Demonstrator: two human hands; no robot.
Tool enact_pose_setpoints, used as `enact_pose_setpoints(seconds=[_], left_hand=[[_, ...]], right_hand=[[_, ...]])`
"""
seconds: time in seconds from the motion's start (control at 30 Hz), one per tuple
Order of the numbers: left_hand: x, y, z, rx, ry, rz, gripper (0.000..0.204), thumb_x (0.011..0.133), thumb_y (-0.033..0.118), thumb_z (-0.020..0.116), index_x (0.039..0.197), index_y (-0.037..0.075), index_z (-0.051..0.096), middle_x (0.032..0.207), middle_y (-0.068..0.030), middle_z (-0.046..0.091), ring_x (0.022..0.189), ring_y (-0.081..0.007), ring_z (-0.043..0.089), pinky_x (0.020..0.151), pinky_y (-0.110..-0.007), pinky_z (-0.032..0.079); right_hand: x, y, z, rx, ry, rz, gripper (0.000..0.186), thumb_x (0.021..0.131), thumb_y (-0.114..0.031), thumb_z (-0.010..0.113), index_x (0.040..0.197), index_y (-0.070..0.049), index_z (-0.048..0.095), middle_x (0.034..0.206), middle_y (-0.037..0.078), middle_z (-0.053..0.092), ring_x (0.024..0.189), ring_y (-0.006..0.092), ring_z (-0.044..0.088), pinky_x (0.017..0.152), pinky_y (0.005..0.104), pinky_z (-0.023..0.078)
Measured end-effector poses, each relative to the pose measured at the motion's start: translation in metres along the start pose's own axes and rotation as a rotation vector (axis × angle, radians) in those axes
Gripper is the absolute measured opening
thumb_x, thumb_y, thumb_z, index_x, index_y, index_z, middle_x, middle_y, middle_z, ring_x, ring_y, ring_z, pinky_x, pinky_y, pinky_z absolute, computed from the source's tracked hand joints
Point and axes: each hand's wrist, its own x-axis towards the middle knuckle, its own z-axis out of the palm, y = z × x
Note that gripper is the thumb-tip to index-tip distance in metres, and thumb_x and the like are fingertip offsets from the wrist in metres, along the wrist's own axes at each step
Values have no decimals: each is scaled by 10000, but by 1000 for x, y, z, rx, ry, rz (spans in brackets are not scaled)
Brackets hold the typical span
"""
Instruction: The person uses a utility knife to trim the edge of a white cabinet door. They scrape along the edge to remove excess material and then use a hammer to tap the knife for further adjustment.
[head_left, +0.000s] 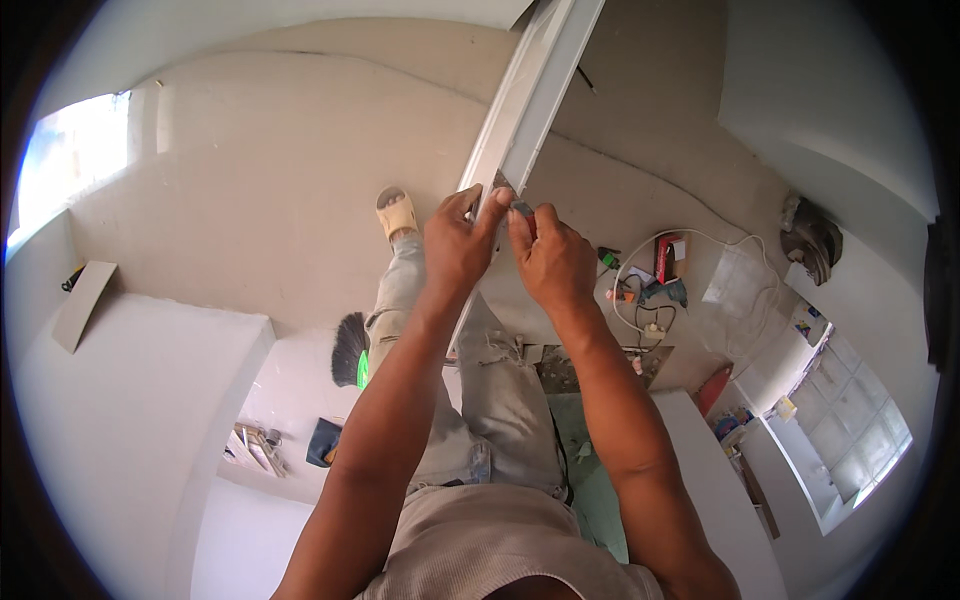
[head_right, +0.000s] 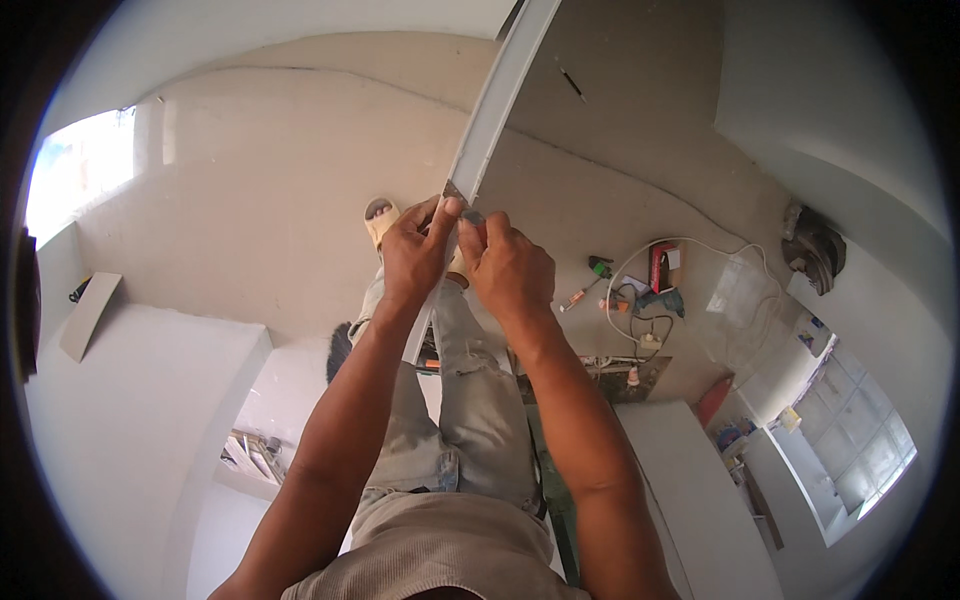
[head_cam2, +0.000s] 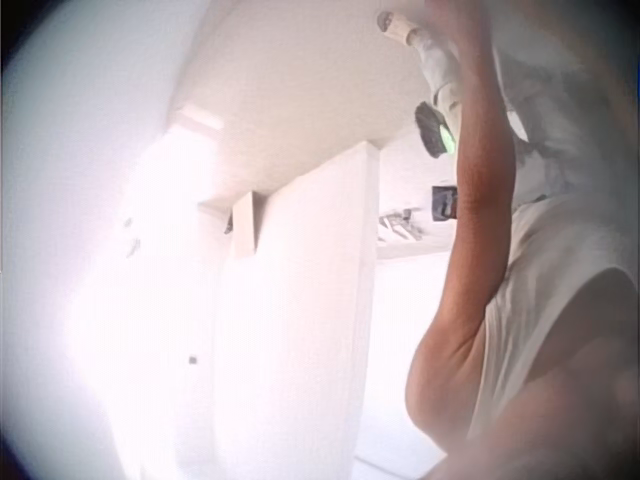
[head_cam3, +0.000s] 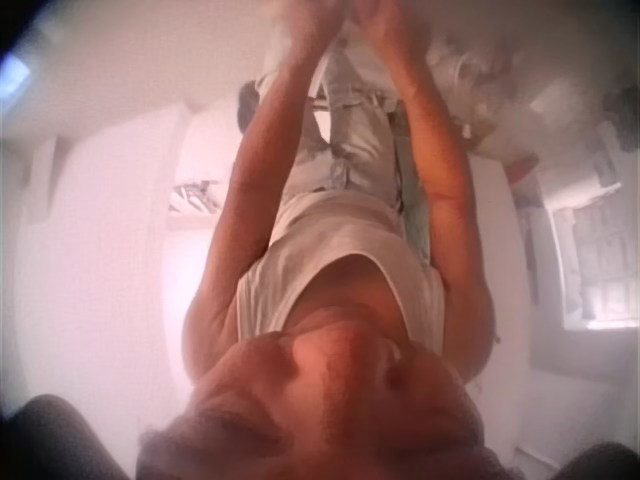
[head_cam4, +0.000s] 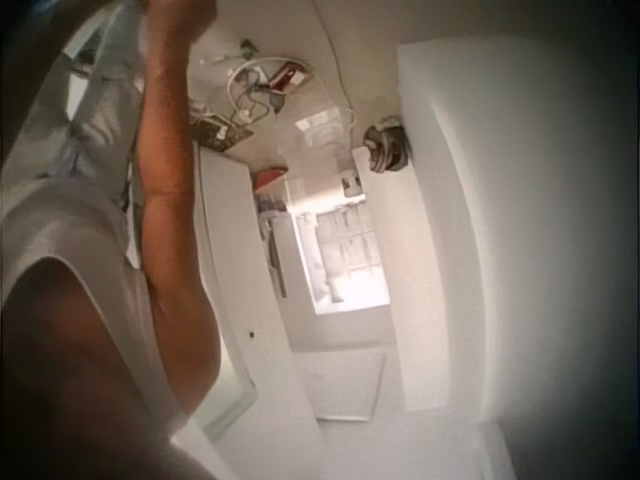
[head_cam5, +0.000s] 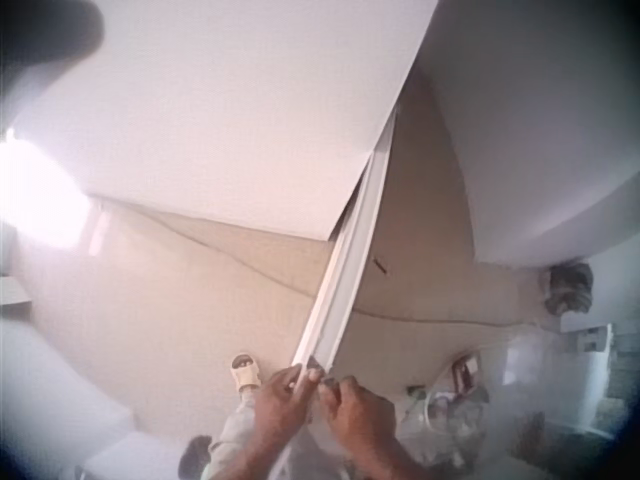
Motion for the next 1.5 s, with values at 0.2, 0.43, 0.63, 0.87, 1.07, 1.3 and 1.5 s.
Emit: enact_pose_setpoints(seconds=[0.2,0.43,0.63,0.87,1.07,1.3,1.5], left_hand=[[-1,-18,2,-239,-41,152,619,938,441,747,1238,-95,676,1221,-318,677,1151,-418,677,978,-421,523],[-1,-7,0,-10,-112,44,614,969,469,722,1283,-56,666,1121,-146,711,974,-164,672,859,-302,540],[-1,-4,2,-52,-108,21,743,921,531,750,1268,-117,641,1130,-248,707,1056,-305,684,911,-372,535],[-3,1,-4,-87,-112,-66,837,883,572,773,1277,-152,628,1058,-284,729,946,-343,732,821,-397,558],[6,4,-5,-38,-80,15,785,873,566,785,1234,-122,674,1046,-293,727,993,-309,729,862,-381,550],[3,-4,-4,-31,-75,-8,684,886,554,774,1165,-68,719,1048,-270,734,1012,-303,722,869,-383,545],[8,29,-7,109,-102,-60,614,981,589,626,1054,-9,744,888,-263,691,873,-389,677,760,-419,525]], right_hand=[[-15,3,-6,2,-60,36,381,1020,-438,595,906,-75,567,724,138,718,682,378,723,607,496,572],[-12,3,-4,35,10,71,390,1014,-433,614,865,-74,579,707,134,715,653,372,720,596,486,570],[-10,5,-14,7,-21,53,388,1006,-437,625,846,-86,582,686,93,716,636,334,725,576,460,572],[-12,0,4,-93,112,35,398,1002,-463,625,844,-101,579,653,77,707,582,319,714,517,437,565],[-12,-3,4,-17,104,65,379,1012,-411,629,864,-72,547,667,149,689,625,384,705,544,480,551],[-13,8,3,-61,96,8,391,1011,-453,617,860,-94,574,656,121,699,580,352,707,511,451,562],[11,5,-3,-132,141,-31,416,1013,-487,598,851,-104,593,654,102,701,584,331,717,518,446,572]])
